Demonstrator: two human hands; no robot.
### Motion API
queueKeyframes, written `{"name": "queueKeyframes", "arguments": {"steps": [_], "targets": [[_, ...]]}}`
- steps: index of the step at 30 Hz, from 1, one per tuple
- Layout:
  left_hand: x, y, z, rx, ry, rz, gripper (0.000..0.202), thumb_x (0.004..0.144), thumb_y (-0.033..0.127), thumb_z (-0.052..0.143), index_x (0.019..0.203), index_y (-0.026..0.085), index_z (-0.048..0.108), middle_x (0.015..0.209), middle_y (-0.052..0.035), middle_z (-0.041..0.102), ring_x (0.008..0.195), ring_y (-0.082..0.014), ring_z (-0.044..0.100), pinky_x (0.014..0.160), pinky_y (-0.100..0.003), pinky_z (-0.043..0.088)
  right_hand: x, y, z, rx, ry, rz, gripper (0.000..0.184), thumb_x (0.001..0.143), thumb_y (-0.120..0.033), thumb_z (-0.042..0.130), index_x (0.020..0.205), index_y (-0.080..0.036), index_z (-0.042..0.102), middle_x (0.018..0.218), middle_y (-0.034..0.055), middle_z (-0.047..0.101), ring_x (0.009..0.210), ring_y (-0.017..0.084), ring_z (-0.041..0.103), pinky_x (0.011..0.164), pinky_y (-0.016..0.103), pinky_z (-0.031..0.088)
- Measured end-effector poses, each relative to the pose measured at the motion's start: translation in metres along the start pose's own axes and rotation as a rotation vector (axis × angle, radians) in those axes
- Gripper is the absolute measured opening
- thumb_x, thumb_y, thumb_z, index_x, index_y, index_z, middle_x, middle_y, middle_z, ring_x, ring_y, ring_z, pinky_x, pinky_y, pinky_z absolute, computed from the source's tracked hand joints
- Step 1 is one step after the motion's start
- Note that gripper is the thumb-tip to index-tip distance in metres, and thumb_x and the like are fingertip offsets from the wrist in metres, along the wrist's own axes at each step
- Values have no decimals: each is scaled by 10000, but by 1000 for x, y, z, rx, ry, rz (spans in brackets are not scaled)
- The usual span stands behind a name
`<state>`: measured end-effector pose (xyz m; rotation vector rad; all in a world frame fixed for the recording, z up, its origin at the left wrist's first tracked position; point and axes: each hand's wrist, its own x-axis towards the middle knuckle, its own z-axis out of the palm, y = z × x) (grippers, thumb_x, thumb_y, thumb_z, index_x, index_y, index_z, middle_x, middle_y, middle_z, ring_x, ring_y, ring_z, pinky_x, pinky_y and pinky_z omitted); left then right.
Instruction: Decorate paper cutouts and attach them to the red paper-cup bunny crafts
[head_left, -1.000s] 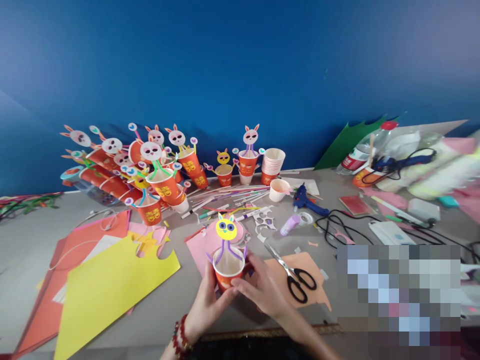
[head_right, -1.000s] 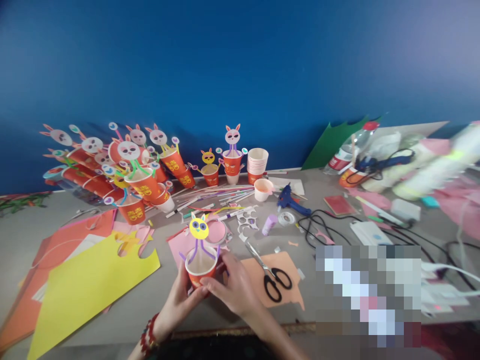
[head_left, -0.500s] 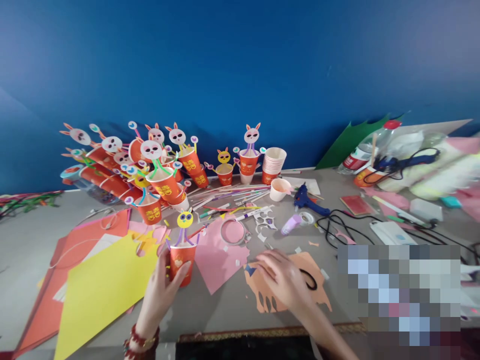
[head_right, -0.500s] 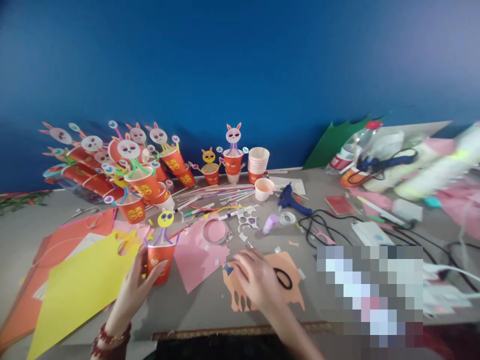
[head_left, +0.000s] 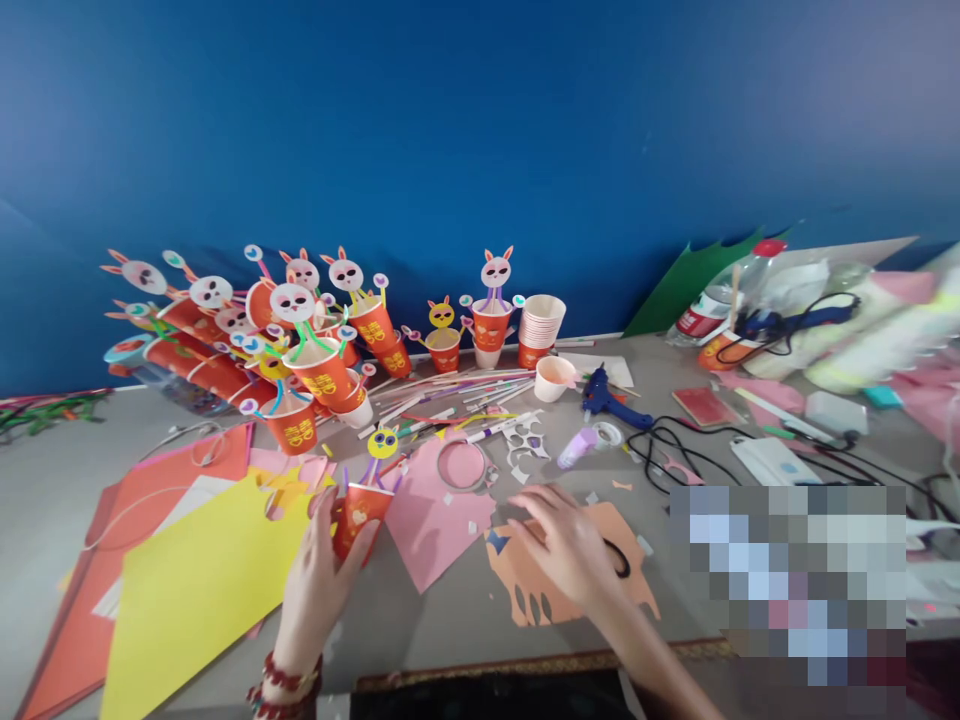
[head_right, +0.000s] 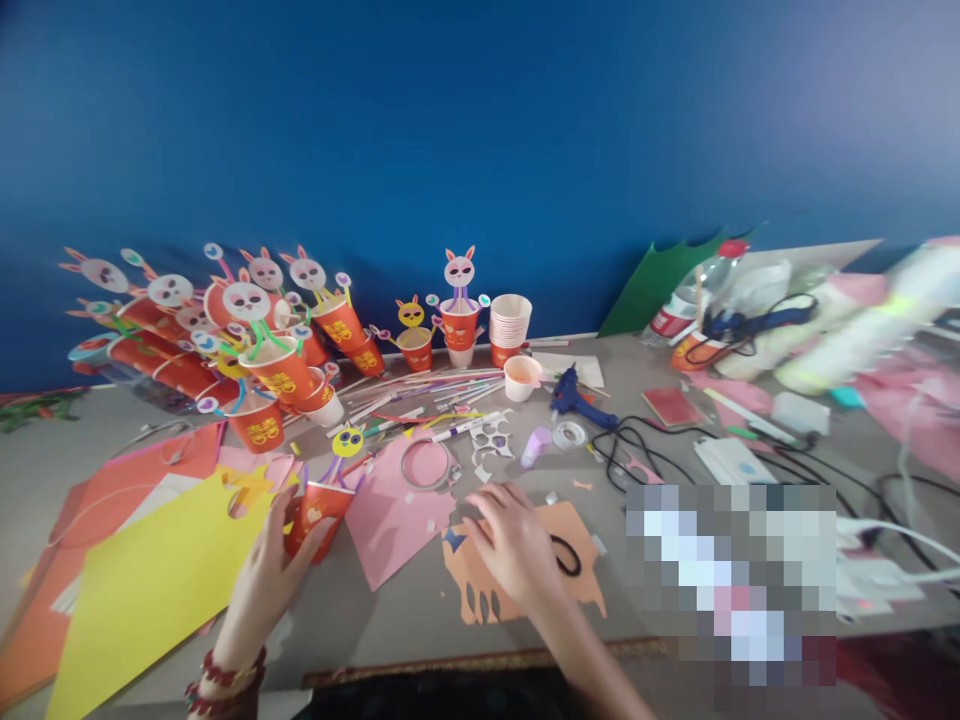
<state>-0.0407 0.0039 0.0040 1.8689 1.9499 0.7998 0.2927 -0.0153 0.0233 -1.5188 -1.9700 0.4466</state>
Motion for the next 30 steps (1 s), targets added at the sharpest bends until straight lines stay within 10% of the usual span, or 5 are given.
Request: {"name": "queueKeyframes", "arguments": {"steps": [10, 20, 30], "targets": [[-10, 49, -7, -211, 285, 311, 309, 933, 246, 553, 1241, 230, 559, 1276, -106, 585, 1257, -287, 527, 1100, -510, 400, -1, -21, 17, -53, -204, -18, 308, 765, 18, 567, 939, -228, 633, 966, 55, 646, 949, 257, 575, 806, 358, 471], [-27, 80, 35, -346, -234, 479, 206, 944, 134, 501, 1100, 223, 602, 1102, -86, 650, 1060, -225, 601, 913, -373, 511, 0, -19, 17, -36, -226, 17, 198, 843, -19, 563, 910, -204, 587, 952, 49, 635, 929, 241, 571, 798, 335, 444], [-25, 96, 41, -391, -424, 450, 155, 926, 168, 561, 1063, 217, 617, 1050, -70, 667, 997, -214, 605, 859, -329, 510, 5, -17, 18, -24, -224, -8, 238, 887, -34, 531, 1007, -210, 636, 983, 61, 661, 950, 253, 595, 828, 350, 457]]}}
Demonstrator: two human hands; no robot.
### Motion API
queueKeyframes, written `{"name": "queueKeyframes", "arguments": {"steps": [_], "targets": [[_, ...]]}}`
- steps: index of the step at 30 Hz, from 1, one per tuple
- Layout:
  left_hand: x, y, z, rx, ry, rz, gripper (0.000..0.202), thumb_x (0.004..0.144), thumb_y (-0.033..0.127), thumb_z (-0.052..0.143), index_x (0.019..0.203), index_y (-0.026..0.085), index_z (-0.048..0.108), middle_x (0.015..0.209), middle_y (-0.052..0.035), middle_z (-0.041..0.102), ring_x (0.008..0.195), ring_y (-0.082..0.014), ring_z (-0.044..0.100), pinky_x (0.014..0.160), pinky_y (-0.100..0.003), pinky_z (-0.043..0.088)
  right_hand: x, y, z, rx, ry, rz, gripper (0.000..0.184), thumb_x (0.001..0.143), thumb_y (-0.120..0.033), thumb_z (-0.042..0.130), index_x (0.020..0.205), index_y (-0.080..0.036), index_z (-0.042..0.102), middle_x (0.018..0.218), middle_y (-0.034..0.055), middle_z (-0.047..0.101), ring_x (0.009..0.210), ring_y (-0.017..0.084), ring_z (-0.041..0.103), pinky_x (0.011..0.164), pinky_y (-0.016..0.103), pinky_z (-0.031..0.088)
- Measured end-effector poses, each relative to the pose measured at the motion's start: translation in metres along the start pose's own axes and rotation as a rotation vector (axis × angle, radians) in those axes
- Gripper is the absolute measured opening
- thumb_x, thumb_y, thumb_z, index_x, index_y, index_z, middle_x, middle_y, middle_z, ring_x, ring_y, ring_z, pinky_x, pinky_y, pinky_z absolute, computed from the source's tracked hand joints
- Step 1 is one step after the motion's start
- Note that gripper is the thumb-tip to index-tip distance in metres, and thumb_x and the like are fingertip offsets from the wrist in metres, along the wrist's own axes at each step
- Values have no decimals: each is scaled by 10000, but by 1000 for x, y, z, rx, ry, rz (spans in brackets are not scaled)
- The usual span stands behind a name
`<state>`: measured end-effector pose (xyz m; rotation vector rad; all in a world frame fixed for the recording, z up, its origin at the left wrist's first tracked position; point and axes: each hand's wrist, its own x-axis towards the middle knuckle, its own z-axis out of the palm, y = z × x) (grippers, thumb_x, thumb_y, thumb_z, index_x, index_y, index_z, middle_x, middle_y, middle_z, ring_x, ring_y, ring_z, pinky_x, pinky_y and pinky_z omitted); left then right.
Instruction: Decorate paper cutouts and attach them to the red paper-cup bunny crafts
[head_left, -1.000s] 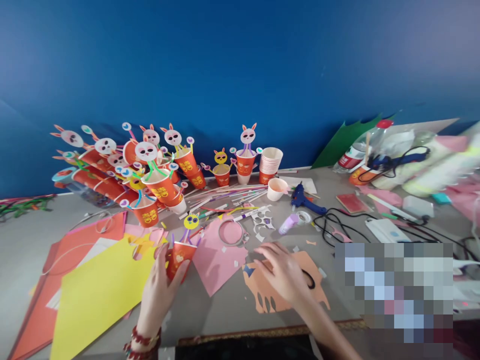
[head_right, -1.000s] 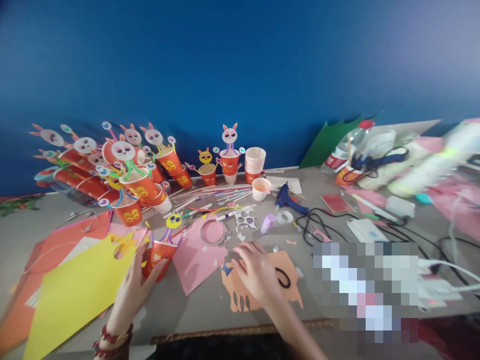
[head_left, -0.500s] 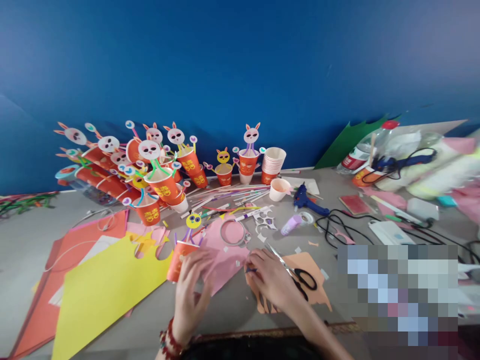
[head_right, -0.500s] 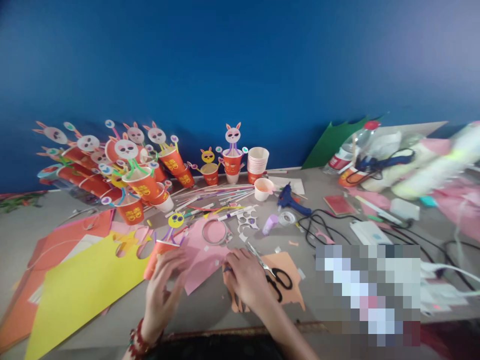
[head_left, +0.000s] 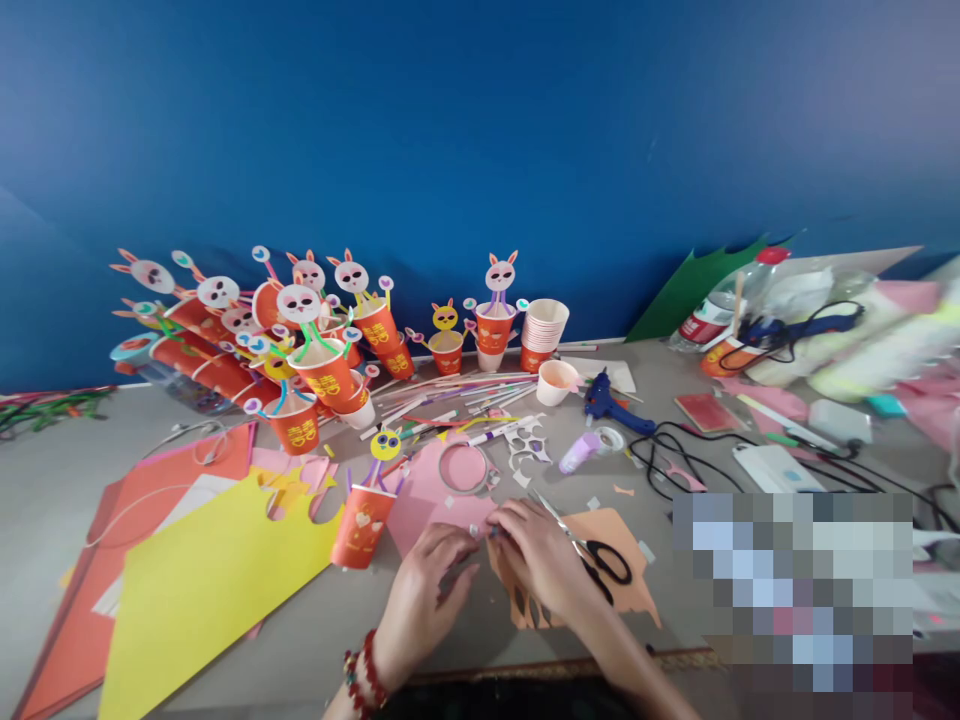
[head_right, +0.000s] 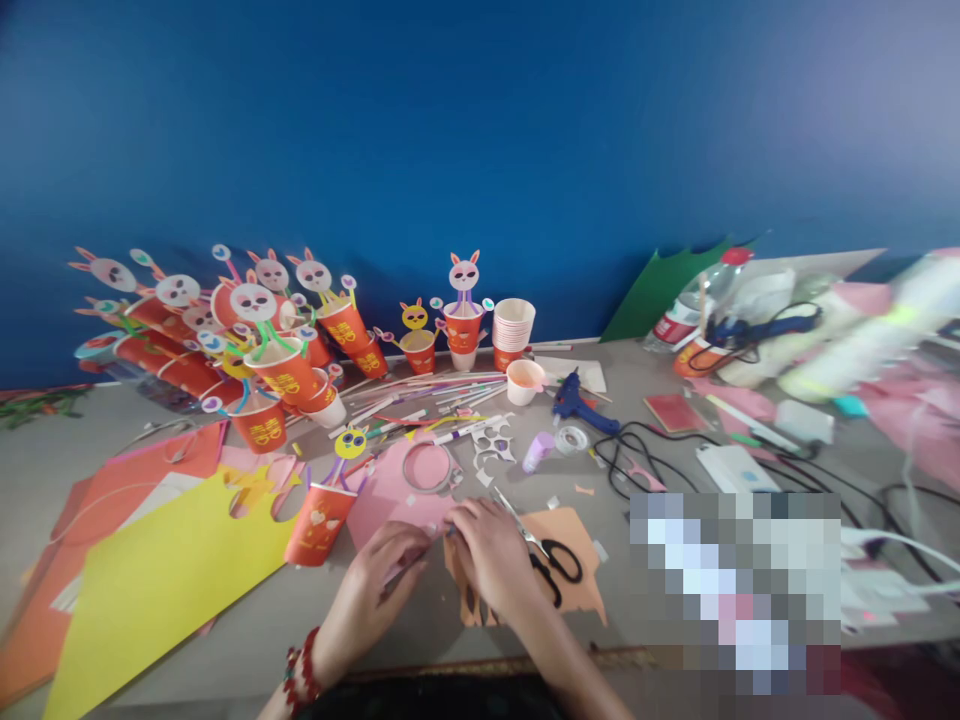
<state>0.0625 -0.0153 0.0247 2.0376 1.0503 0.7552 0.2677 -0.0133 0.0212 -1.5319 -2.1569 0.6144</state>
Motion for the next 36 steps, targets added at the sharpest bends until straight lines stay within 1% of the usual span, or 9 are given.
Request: {"name": "queueKeyframes", "arguments": {"steps": [8, 16, 21, 23, 25, 27, 29, 31, 36], "targets": [[5, -3, 3, -37, 4, -37, 124, 941, 198, 547, 1023, 204, 639, 1018, -83, 678, 970, -223, 619, 853, -343, 510, -1, 3, 0, -49, 34, 24, 175, 848, -24, 568, 875, -196, 588, 926, 54, 632, 890, 242, 582, 770, 343, 454], [4, -10, 6, -104, 56, -63, 142, 957, 217, 524, 1007, 204, 656, 1009, -86, 687, 977, -218, 630, 871, -337, 503, 2, 4, 4, -34, 91, 16, 168, 862, -41, 589, 862, -209, 582, 875, 35, 655, 856, 239, 607, 754, 342, 453], [3, -10, 5, -188, 70, -107, 159, 963, 260, 523, 990, 195, 665, 984, -78, 692, 943, -206, 638, 840, -304, 492, 0, 3, 1, 140, 183, 14, 154, 901, -77, 564, 847, -221, 563, 841, 24, 652, 791, 210, 626, 704, 307, 476], [1, -10, 5, -258, 69, -170, 203, 973, 317, 514, 994, 187, 669, 892, -61, 687, 834, -186, 637, 757, -275, 487, -2, -2, -3, 255, 261, -53, 141, 931, -102, 536, 870, -226, 565, 873, 29, 663, 827, 199, 643, 741, 300, 498], [1, -10, 5, -350, 58, -222, 287, 990, 379, 478, 956, 173, 675, 762, -35, 650, 697, -155, 594, 662, -245, 458, -4, -8, -6, 329, 317, -171, 147, 941, -100, 522, 907, -231, 579, 944, 39, 681, 913, 190, 654, 807, 295, 508], [0, -12, 6, -478, 37, -260, 385, 997, 436, 445, 853, 157, 667, 653, -12, 594, 595, -126, 518, 594, -227, 414, -5, -13, -8, 339, 334, -288, 159, 936, -88, 528, 938, -233, 593, 994, 45, 691, 952, 181, 655, 826, 287, 511], [-1, -15, 7, -594, 29, -296, 431, 987, 481, 452, 779, 151, 636, 615, -3, 569, 551, -109, 460, 559, -220, 381, -5, -17, -6, 306, 327, -371, 162, 927, -86, 536, 951, -232, 602, 1002, 52, 691, 940, 182, 654, 810, 292, 517], [-2, -18, 8, -653, 46, -329, 400, 963, 499, 499, 790, 156, 610, 618, 5, 571, 538, -100, 436, 548, -216, 367, -6, -18, -3, 266, 309, -407, 174, 924, -88, 523, 962, -235, 608, 998, 62, 683, 942, 198, 643, 809, 320, 522], [-3, -21, 7, -677, 88, -360, 322, 920, 480, 587, 815, 175, 579, 635, 24, 566, 553, -97, 449, 562, -206, 372, -8, -18, 3, 242, 256, -381, 202, 935, -94, 479, 962, -241, 616, 985, 64, 673, 919, 202, 631, 798, 332, 527]]}}
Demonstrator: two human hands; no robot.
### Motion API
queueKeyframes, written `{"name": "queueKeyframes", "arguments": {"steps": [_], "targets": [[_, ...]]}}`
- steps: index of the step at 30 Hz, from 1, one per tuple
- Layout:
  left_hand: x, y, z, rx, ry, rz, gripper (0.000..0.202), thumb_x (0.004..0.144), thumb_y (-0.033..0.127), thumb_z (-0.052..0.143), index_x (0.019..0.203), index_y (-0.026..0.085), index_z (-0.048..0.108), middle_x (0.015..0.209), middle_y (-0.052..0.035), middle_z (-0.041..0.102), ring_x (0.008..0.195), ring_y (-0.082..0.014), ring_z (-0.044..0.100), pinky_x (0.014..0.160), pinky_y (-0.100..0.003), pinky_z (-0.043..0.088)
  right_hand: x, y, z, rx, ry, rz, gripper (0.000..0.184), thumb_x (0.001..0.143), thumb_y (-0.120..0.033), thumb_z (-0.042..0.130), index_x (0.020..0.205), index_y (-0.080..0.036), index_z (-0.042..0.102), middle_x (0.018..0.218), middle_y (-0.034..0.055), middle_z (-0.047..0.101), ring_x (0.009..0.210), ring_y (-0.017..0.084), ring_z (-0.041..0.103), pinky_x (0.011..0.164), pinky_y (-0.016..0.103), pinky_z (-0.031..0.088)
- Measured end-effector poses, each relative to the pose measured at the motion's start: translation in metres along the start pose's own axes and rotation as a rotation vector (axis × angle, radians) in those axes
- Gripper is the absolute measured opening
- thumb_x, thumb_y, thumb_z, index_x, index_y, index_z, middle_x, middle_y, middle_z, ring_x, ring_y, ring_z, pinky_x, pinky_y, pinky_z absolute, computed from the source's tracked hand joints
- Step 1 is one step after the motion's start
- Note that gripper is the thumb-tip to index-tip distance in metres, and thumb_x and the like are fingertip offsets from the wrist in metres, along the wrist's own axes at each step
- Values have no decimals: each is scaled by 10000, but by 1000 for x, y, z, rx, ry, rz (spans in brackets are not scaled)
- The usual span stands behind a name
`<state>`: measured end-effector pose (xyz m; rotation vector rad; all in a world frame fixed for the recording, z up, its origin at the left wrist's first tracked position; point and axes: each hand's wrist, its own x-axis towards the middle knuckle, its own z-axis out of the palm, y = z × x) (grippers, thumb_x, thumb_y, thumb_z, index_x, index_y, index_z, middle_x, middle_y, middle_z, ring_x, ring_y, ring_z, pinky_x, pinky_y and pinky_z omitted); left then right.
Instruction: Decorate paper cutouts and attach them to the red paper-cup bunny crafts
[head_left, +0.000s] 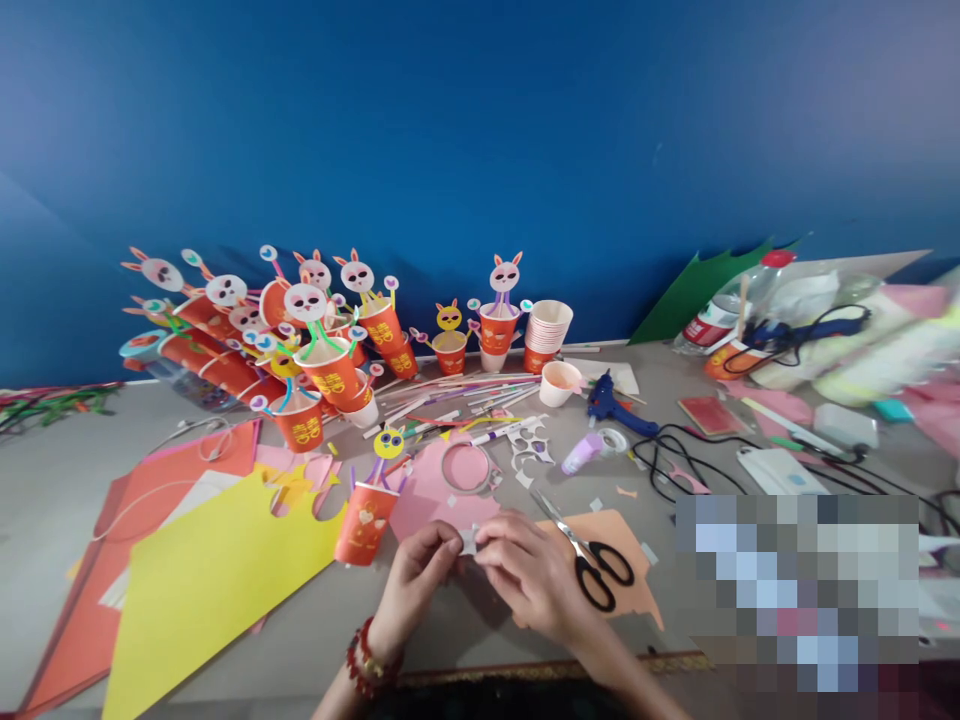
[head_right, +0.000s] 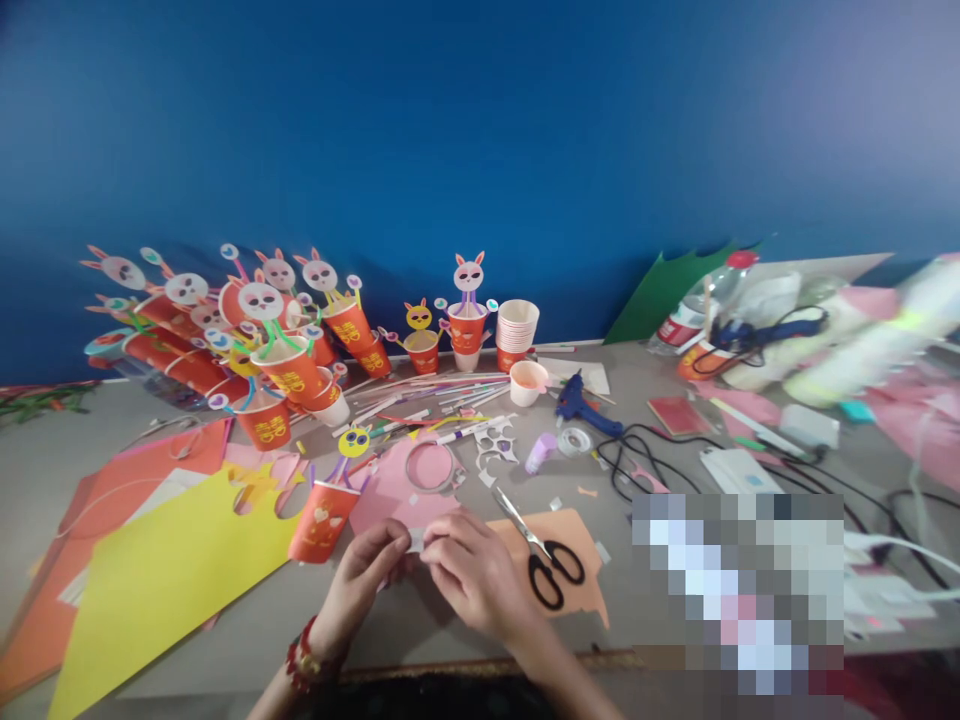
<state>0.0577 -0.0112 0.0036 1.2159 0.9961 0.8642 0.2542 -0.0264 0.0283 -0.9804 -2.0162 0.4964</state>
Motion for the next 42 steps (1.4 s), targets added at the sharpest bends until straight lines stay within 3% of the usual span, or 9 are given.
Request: {"name": "queueKeyframes", "arguments": {"steps": [14, 19, 22, 25, 28, 32, 36, 39, 42], "targets": [[-3, 8, -1, 26, -66, -26, 306, 884, 461, 640, 826, 168, 574, 622, 34, 540, 570, -97, 489, 553, -194, 373, -5, -7, 5, 20, -16, -61, 222, 941, -77, 475, 971, -230, 633, 1019, 73, 717, 972, 185, 665, 850, 324, 551], [-16, 29, -25, 355, 188, 247, 178, 952, 349, 552, 920, 183, 605, 725, -11, 620, 658, -142, 605, 624, -232, 478, -8, -1, -5, -17, 5, -22, 197, 934, -132, 512, 1039, -230, 647, 1054, 95, 724, 950, 210, 680, 820, 344, 565], [-20, 49, -62, 585, 467, 436, 123, 943, 312, 559, 977, 202, 601, 860, -34, 672, 752, -162, 653, 710, -254, 513, -14, 11, -19, -83, 73, 59, 177, 945, -157, 513, 1019, -227, 657, 1018, 99, 725, 930, 226, 686, 804, 352, 564], [-14, 61, -104, 932, 714, 399, 180, 923, 387, 568, 954, 215, 612, 871, -24, 678, 721, -163, 638, 687, -260, 500, -23, 22, -37, -167, 193, 225, 159, 960, -190, 499, 948, -229, 652, 895, 84, 725, 836, 228, 691, 730, 335, 556], [-8, 62, -128, 1120, 683, 303, 280, 904, 457, 572, 1050, 219, 596, 929, -20, 692, 567, -135, 556, 606, -267, 477, -34, 28, -51, -238, 230, 335, 154, 969, -231, 494, 947, -227, 646, 895, 86, 726, 807, 222, 690, 696, 314, 539], [-9, 60, -121, 1111, 704, 386, 268, 923, 409, 567, 1103, 213, 594, 1053, -64, 667, 678, -168, 595, 624, -277, 497, -52, 28, -63, -286, 201, 391, 153, 976, -242, 490, 936, -229, 637, 896, 79, 723, 815, 222, 686, 706, 312, 533], [-11, 62, -82, 1024, 571, 541, 155, 940, 271, 562, 1071, 210, 616, 1039, -76, 659, 802, -200, 614, 777, -342, 506, -71, 31, -81, -393, 212, 413, 155, 971, -286, 497, 919, -237, 636, 895, 75, 725, 833, 238, 692, 738, 331, 536], [-5, 54, -44, 964, 247, 612, 142, 934, 204, 551, 1051, 226, 629, 1037, -74, 681, 1002, -240, 623, 904, -380, 498, -78, 32, -97, -494, 258, 495, 187, 969, -351, 496, 917, -237, 634, 873, 74, 719, 753, 228, 683, 682, 323, 536], [4, 40, -7, 1032, -125, 560, 246, 911, 225, 595, 1155, 233, 626, 1160, -79, 677, 1113, -256, 603, 952, -391, 502, -79, 28, -101, -498, 166, 519, 200, 963, -374, 506, 873, -238, 623, 830, 65, 704, 731, 219, 669, 651, 306, 522]]}}
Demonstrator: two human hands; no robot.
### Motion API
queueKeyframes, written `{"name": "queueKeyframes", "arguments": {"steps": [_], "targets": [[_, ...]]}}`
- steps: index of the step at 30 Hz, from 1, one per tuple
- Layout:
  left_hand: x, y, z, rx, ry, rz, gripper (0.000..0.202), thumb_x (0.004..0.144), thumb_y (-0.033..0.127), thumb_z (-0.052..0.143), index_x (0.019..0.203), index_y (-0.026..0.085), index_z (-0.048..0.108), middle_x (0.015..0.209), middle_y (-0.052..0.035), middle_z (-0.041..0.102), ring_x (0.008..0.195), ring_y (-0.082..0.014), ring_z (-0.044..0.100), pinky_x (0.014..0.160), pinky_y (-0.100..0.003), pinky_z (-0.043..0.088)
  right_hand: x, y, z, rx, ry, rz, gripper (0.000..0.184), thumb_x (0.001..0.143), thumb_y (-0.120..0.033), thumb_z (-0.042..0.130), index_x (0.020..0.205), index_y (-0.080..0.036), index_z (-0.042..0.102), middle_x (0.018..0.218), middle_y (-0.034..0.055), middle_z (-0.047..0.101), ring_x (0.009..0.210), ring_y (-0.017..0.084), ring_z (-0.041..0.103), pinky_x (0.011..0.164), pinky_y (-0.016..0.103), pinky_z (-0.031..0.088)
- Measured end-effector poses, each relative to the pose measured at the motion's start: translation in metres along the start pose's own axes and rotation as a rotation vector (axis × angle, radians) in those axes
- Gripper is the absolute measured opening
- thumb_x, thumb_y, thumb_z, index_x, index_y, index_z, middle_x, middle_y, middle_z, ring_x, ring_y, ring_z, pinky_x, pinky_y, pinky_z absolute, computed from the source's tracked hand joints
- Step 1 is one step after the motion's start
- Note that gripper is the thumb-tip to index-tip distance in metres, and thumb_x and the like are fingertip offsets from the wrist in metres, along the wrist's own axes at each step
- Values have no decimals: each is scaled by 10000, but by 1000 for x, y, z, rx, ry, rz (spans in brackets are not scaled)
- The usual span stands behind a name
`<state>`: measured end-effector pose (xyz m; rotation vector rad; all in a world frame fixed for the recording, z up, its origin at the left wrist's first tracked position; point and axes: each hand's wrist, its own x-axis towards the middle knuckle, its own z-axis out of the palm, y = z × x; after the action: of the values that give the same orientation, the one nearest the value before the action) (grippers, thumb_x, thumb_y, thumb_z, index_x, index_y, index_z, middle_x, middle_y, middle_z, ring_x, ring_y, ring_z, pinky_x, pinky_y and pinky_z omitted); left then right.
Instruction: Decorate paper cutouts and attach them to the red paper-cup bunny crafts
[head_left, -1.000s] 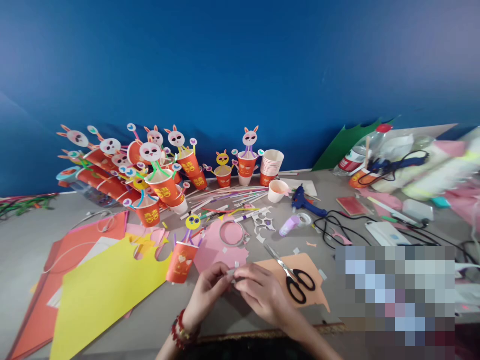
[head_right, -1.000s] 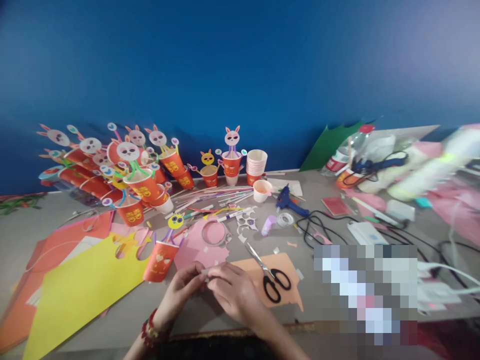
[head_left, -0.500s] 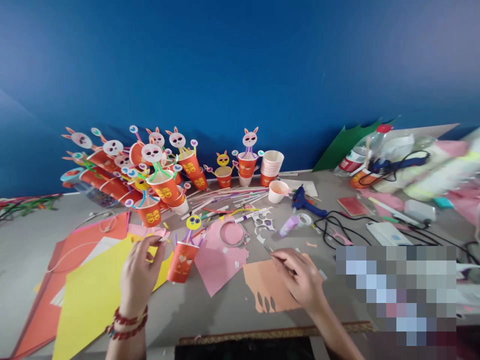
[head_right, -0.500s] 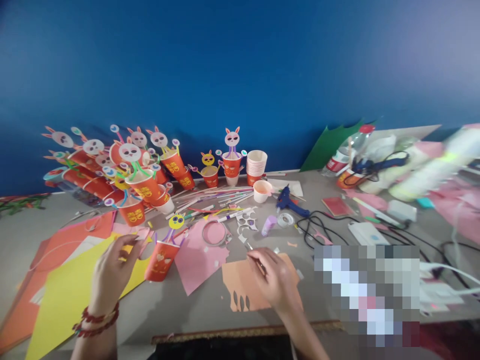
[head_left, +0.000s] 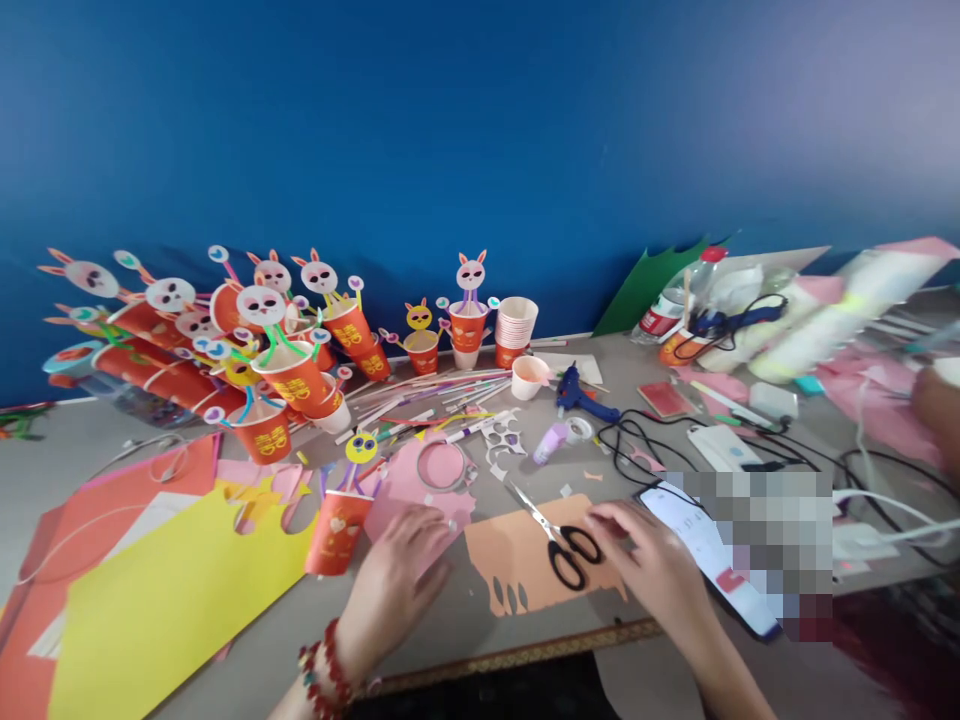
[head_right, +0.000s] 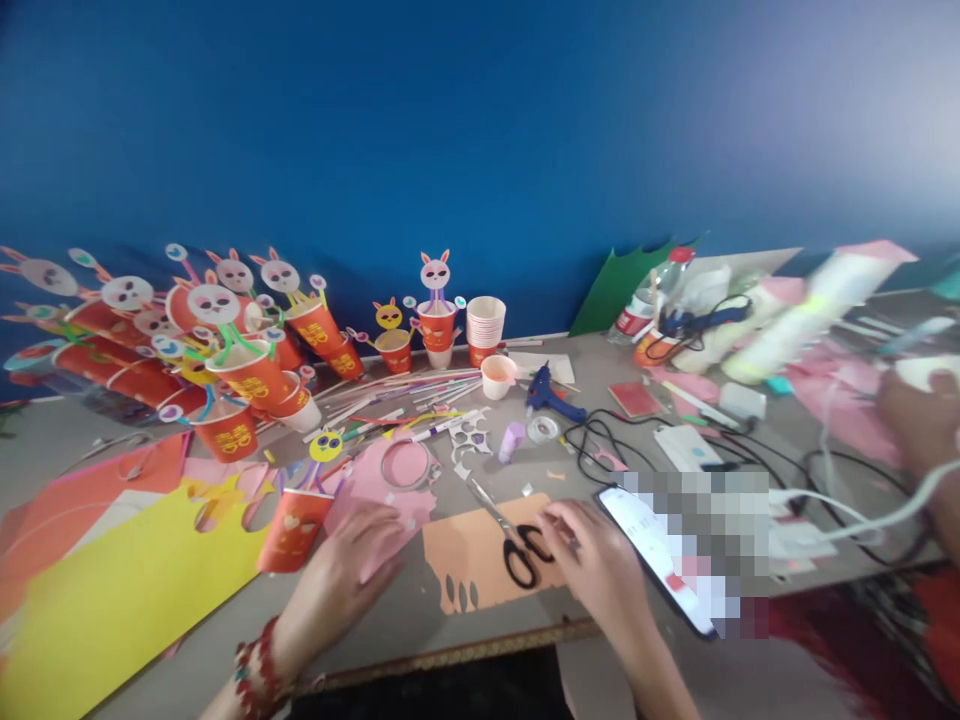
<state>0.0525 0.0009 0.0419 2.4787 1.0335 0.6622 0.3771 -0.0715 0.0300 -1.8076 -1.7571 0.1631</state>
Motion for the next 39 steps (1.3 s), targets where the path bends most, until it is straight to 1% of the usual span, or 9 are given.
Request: {"name": "queueKeyframes", "arguments": {"steps": [2, 4, 7, 10, 18, 23, 29, 35, 39], "targets": [[8, 9, 19, 46, -131, 4, 342, 884, 261, 644, 1220, 214, 600, 1233, -95, 653, 1157, -285, 580, 979, -438, 491, -2, -5, 3, 5, -117, -30, 190, 952, -356, 531, 824, -241, 610, 802, 52, 690, 738, 214, 666, 649, 294, 509], [14, 15, 32, 130, -173, -32, 422, 848, 317, 698, 1237, 192, 591, 1288, -117, 622, 1196, -333, 548, 997, -508, 462, -6, -10, 9, 3, -180, -41, 160, 940, -317, 547, 811, -241, 603, 813, 41, 683, 743, 207, 664, 649, 286, 501], [18, 21, 41, 207, -189, -70, 495, 827, 396, 725, 1240, 161, 591, 1288, -141, 607, 1194, -358, 534, 984, -520, 454, -12, -11, 16, -34, -182, -35, 66, 913, -269, 570, 861, -242, 599, 869, 45, 684, 783, 222, 661, 668, 300, 497], [21, 24, 44, 230, -197, -97, 513, 798, 411, 756, 1218, 163, 597, 1248, -137, 609, 1153, -349, 547, 959, -497, 461, -15, -7, 17, -51, -207, -35, 66, 877, -247, 615, 938, -244, 591, 919, 50, 690, 838, 243, 663, 696, 317, 504], [27, 19, 45, 101, -177, -139, 354, 790, 314, 774, 1062, 199, 579, 1150, -95, 611, 1097, -312, 551, 897, -444, 462, -13, -8, 14, -39, -259, -18, 142, 855, -190, 601, 982, -252, 597, 956, 39, 706, 836, 234, 689, 708, 319, 527], [25, 17, 49, 42, -99, -160, 250, 824, 250, 719, 1006, 212, 552, 1100, -76, 615, 1075, -293, 548, 879, -429, 456, -15, -8, 15, -30, -242, -47, 143, 852, -171, 579, 969, -251, 601, 949, 37, 708, 831, 229, 693, 706, 311, 529], [25, 21, 53, 29, -87, -161, 133, 850, 125, 621, 923, 199, 539, 960, -48, 633, 938, -255, 579, 812, -393, 470, -19, -6, 19, -64, -221, -61, 131, 875, -178, 556, 989, -242, 574, 973, 46, 697, 876, 250, 681, 729, 344, 516], [24, 20, 56, 3, -93, -118, 179, 887, 101, 553, 1038, 191, 592, 1001, -67, 682, 955, -258, 614, 850, -413, 478, -21, -6, 20, -60, -213, -72, 108, 894, -196, 557, 992, -242, 562, 971, 54, 691, 867, 257, 668, 723, 353, 514], [24, 19, 50, -20, -95, -81, 189, 930, 129, 515, 1076, 195, 616, 1000, -69, 692, 974, -254, 620, 866, -406, 494, -20, -7, 20, -57, -172, -113, 130, 889, -164, 538, 987, -241, 573, 960, 62, 698, 874, 263, 667, 732, 357, 513]]}}
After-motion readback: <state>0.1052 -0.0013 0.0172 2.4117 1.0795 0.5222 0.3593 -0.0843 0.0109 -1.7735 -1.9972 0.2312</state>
